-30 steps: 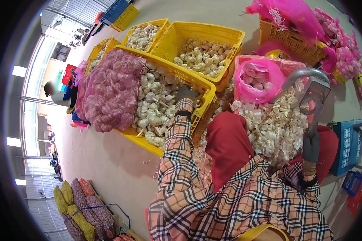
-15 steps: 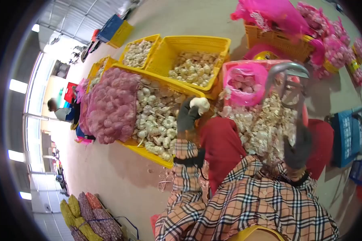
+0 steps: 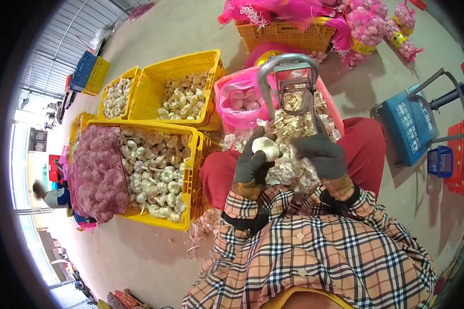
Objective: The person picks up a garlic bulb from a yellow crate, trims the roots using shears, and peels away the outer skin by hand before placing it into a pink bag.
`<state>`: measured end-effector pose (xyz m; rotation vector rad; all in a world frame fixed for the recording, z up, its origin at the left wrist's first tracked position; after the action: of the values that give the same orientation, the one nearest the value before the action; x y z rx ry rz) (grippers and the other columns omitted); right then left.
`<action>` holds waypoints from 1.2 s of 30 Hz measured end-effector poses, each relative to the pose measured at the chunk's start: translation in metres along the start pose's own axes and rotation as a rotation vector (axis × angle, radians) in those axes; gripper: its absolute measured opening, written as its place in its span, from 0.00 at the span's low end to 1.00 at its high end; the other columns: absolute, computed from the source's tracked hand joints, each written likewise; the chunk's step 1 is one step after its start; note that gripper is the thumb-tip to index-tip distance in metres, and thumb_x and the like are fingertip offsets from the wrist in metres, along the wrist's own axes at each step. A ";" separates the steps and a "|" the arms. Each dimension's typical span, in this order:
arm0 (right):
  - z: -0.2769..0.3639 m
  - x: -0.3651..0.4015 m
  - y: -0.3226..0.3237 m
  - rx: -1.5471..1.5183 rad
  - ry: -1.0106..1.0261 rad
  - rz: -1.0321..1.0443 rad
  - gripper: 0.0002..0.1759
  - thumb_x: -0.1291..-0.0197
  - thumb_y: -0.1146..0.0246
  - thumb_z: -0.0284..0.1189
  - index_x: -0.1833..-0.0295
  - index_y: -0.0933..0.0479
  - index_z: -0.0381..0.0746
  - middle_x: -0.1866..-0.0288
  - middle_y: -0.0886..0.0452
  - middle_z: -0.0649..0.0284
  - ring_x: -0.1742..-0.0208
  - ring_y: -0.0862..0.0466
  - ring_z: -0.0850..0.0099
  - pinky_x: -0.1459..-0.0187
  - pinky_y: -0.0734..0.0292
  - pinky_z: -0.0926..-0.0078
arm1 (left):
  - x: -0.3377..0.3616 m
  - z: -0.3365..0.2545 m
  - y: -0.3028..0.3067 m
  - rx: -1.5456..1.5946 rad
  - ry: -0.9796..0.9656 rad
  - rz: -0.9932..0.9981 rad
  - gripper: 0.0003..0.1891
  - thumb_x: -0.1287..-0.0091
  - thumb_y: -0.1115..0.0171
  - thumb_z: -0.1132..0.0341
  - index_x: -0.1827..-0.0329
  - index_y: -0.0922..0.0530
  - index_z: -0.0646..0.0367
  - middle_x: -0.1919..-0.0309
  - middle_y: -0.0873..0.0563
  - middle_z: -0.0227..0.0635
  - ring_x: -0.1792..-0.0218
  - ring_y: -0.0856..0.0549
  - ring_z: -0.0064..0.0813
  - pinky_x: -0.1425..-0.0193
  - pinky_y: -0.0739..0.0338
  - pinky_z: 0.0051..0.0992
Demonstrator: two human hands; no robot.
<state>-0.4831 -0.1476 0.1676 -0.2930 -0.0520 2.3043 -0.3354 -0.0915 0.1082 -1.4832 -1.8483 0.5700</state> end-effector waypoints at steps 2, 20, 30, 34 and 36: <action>0.017 0.008 0.035 0.396 0.224 -0.546 0.15 0.45 0.41 0.24 0.50 0.25 0.35 0.59 0.23 0.53 0.63 0.21 0.67 0.61 0.26 0.76 | -0.009 -0.004 -0.003 0.021 -0.064 0.158 0.37 0.43 0.36 0.60 0.33 0.44 0.58 0.41 0.30 0.39 0.49 0.22 0.36 0.54 0.23 0.26; 0.010 0.023 0.044 0.487 -0.810 -0.328 0.24 0.44 0.40 0.43 0.48 0.29 0.38 0.72 0.23 0.60 0.71 0.22 0.75 0.68 0.28 0.75 | -0.048 0.039 -0.035 -0.038 -0.008 -0.057 0.39 0.55 0.37 0.87 0.36 0.40 0.62 0.44 0.29 0.40 0.46 0.26 0.31 0.45 0.27 0.29; 0.031 0.023 0.037 0.165 -1.001 -0.324 0.22 0.42 0.41 0.41 0.49 0.29 0.37 0.75 0.26 0.66 0.76 0.26 0.80 0.74 0.32 0.80 | -0.045 0.019 -0.053 -0.281 -0.124 -0.181 0.32 0.59 0.30 0.83 0.47 0.33 0.67 0.54 0.22 0.40 0.55 0.20 0.28 0.53 0.22 0.27; 0.031 0.023 0.035 0.128 -0.993 -0.350 0.19 0.42 0.41 0.39 0.52 0.28 0.37 0.75 0.27 0.68 0.77 0.29 0.83 0.75 0.33 0.82 | -0.045 0.020 -0.052 -0.219 -0.089 -0.242 0.32 0.59 0.30 0.85 0.47 0.33 0.68 0.55 0.21 0.42 0.56 0.20 0.29 0.54 0.21 0.27; 0.027 0.024 0.035 0.158 -0.936 -0.363 0.18 0.43 0.40 0.39 0.53 0.28 0.37 0.75 0.27 0.68 0.77 0.29 0.82 0.75 0.33 0.81 | -0.044 0.019 -0.051 -0.210 -0.076 -0.246 0.32 0.59 0.30 0.85 0.48 0.33 0.69 0.55 0.21 0.42 0.56 0.20 0.29 0.53 0.21 0.27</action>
<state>-0.5302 -0.1527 0.1844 0.8219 -0.3555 1.8803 -0.3787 -0.1448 0.1209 -1.3506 -2.1653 0.3258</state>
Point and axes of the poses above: each hand's wrist, its own x-axis away from the middle knuckle, its own y-axis out of the back of the hand, z = x × y, the point moved 6 cm from there along -x, towards the middle knuckle
